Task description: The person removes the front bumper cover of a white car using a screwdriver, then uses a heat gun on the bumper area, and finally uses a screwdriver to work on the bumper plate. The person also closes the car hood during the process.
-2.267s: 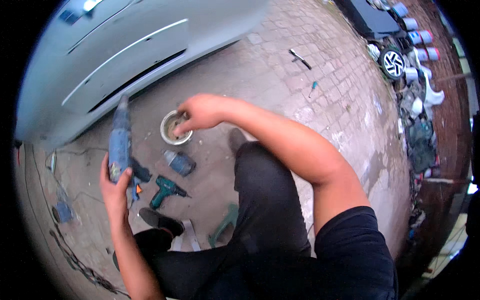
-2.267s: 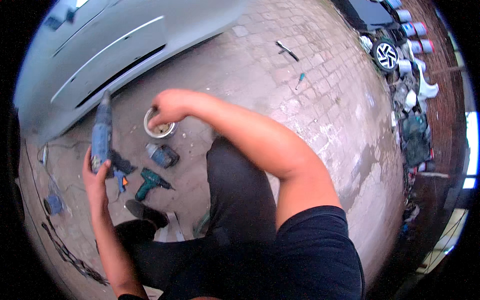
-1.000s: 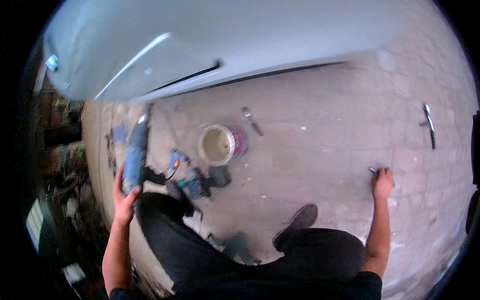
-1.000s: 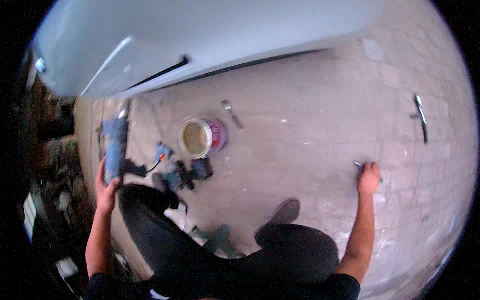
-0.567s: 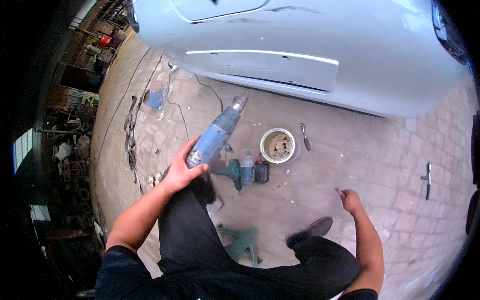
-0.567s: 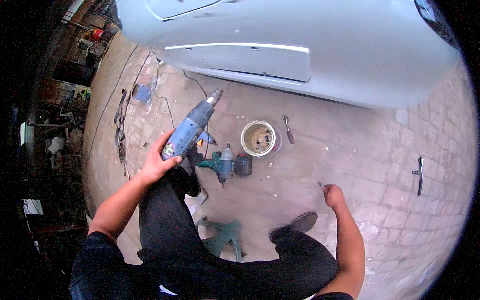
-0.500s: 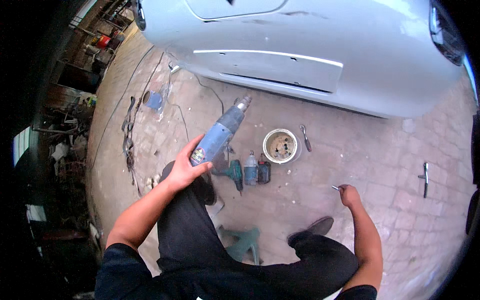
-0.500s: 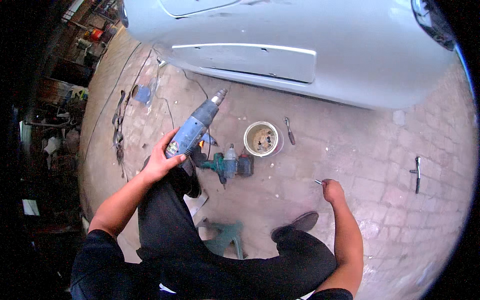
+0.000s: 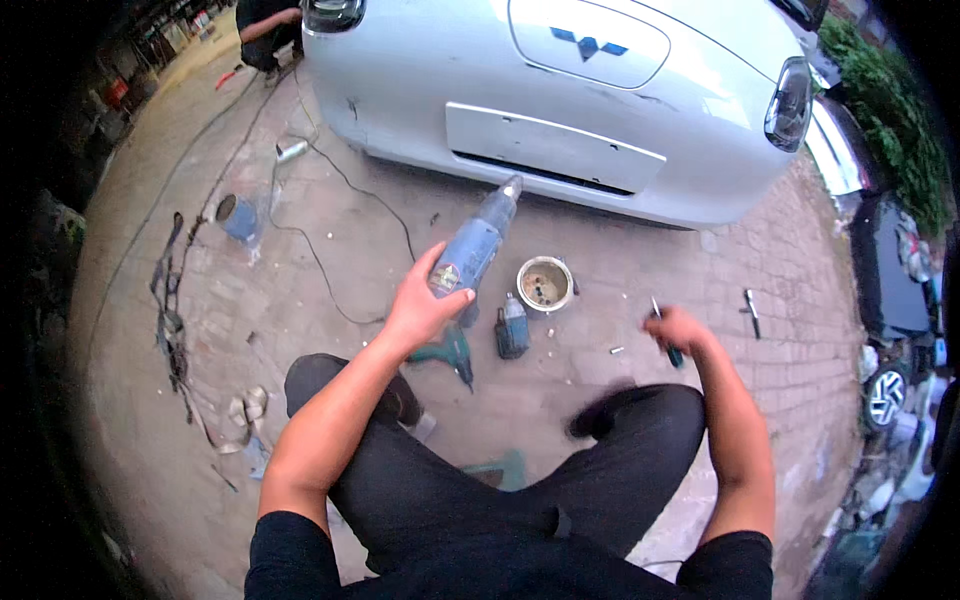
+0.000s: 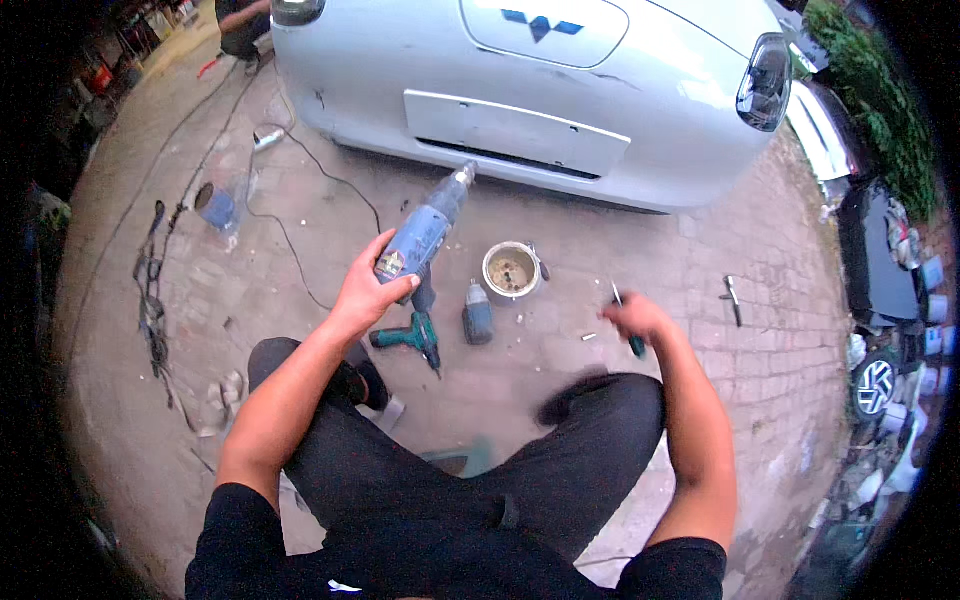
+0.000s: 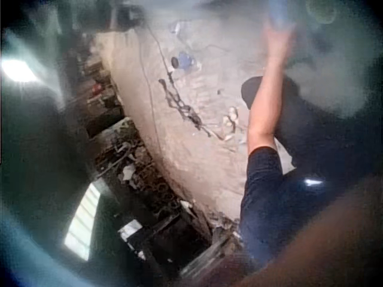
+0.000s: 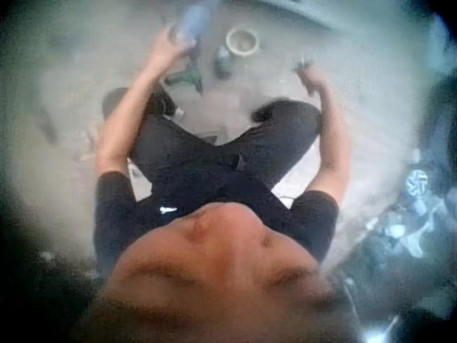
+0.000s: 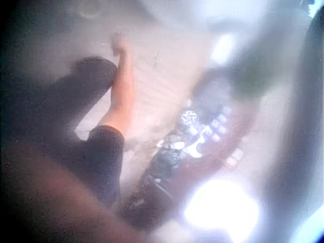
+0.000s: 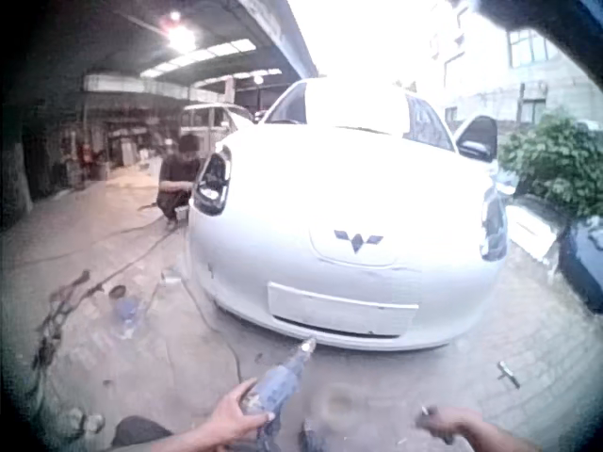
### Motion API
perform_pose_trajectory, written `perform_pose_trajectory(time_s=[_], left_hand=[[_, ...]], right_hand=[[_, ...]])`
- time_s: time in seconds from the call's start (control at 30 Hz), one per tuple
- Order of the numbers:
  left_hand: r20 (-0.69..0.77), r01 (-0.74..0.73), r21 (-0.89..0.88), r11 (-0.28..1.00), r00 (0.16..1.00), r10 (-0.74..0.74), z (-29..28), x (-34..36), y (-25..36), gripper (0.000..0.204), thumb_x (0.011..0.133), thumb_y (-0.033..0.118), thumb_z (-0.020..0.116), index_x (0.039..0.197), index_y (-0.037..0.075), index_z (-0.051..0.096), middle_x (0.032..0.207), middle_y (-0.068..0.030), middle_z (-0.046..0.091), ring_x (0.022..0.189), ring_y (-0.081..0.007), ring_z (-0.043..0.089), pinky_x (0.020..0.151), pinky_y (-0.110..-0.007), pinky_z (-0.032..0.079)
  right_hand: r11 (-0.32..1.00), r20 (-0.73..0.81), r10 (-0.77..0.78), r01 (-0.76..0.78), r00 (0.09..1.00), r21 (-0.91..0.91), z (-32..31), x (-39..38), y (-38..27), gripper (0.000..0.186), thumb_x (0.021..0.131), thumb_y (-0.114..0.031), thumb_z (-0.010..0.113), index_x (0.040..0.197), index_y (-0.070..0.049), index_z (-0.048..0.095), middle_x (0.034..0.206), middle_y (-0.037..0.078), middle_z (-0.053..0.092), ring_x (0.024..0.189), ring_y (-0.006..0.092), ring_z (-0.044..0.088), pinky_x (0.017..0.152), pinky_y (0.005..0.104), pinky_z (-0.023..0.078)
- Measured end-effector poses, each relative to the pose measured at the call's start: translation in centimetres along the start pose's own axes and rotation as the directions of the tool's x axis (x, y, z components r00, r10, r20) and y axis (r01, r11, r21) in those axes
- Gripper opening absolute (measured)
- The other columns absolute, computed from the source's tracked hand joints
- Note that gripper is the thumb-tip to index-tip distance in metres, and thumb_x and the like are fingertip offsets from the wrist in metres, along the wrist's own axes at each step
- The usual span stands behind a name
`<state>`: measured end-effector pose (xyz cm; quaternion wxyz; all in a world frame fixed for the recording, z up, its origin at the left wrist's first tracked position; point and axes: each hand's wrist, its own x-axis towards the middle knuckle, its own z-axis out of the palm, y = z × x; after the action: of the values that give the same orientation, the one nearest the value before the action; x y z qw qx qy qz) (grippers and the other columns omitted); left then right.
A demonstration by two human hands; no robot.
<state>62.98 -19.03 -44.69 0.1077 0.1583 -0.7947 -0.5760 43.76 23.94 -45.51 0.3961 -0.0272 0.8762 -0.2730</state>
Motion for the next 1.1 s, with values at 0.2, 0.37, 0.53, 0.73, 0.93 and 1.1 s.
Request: perform_pose_trajectory(time_s=[0.2, 0.37, 0.53, 0.73, 0.93, 1.1], left_hand=[[-0.036, 0.048, -0.134, 0.990, 0.998, -0.053, -1.7, -1.1, 0.6, 0.085, 0.072, 0.021, 0.080, 0.143, -0.006, 0.042, 0.126, -0.0184, 0.059, 0.110, -0.0222, 0.059, 0.094, -0.034, 0.049], [-0.097, 0.100, -0.163, 0.982, 0.989, -0.116, -2.8, 0.9, 1.7, 0.084, 0.073, 0.018, 0.080, 0.143, -0.007, 0.041, 0.126, -0.0174, 0.058, 0.110, -0.0216, 0.058, 0.095, -0.034, 0.048], [-0.078, 0.056, -0.294, 0.954, 0.994, -0.083, -3.4, 2.3, 0.5, 0.084, 0.073, 0.017, 0.079, 0.142, -0.008, 0.041, 0.125, -0.0171, 0.057, 0.110, -0.0205, 0.058, 0.094, -0.033, 0.048], [-0.040, 0.148, -0.264, 0.953, 0.986, -0.164, -3.5, 2.2, 1.4, 0.084, 0.073, 0.017, 0.079, 0.142, -0.009, 0.039, 0.125, -0.0161, 0.057, 0.108, -0.0202, 0.059, 0.093, -0.032, 0.048], [-0.012, 0.091, -0.230, 0.969, 0.995, -0.096, -4.1, 2.1, 1.4, 0.086, 0.072, 0.017, 0.079, 0.143, -0.009, 0.038, 0.127, -0.0166, 0.056, 0.112, -0.0206, 0.057, 0.098, -0.032, 0.045], [-0.035, 0.084, -0.242, 0.967, 0.995, -0.096, -4.3, 1.6, 2.0, 0.086, 0.072, 0.017, 0.079, 0.144, -0.008, 0.039, 0.129, -0.0164, 0.055, 0.114, -0.0207, 0.056, 0.099, -0.033, 0.044]], right_hand=[[0.944, 0.067, -0.231, 0.207, 0.971, 0.258, 5.7, 2.5, -12.2, 0.021, 0.094, -0.014, 0.059, 0.110, -0.001, 0.059, 0.074, 0.005, 0.058, 0.052, 0.0159, 0.054, 0.045, 0.0315, 0.042], [0.789, -0.241, -0.403, 0.468, 0.883, 0.398, 8.5, 9.8, -20.9, 0.028, 0.088, -0.016, 0.063, 0.108, 0.002, 0.055, 0.072, 0.008, 0.059, 0.056, 0.0149, 0.053, 0.046, 0.0314, 0.042], [0.687, -0.396, -0.133, 0.372, 0.909, 0.625, 11.5, 14.9, -25.9, 0.033, 0.094, -0.029, 0.062, 0.082, 0.002, 0.061, 0.068, 0.008, 0.061, 0.051, 0.0134, 0.048, 0.044, 0.0323, 0.035], [0.585, -0.388, -0.064, 0.350, 0.919, 0.732, 14.4, 17.1, -28.8, 0.032, 0.099, -0.035, 0.053, 0.080, -0.009, 0.051, 0.057, -0.001, 0.043, 0.042, 0.0121, 0.036, 0.038, 0.0299, 0.024], [0.552, -0.461, -0.080, 0.425, 0.884, 0.718, 14.6, 18.2, -29.0, 0.033, 0.100, -0.036, 0.051, 0.089, -0.005, 0.057, 0.058, 0.000, 0.046, 0.041, 0.0111, 0.036, 0.038, 0.0290, 0.024], [0.620, -0.498, -0.058, 0.422, 0.865, 0.661, 14.5, 19.0, -29.2, 0.040, 0.098, -0.034, 0.054, 0.083, 0.002, 0.064, 0.065, 0.008, 0.058, 0.054, 0.0182, 0.050, 0.049, 0.0356, 0.038]])
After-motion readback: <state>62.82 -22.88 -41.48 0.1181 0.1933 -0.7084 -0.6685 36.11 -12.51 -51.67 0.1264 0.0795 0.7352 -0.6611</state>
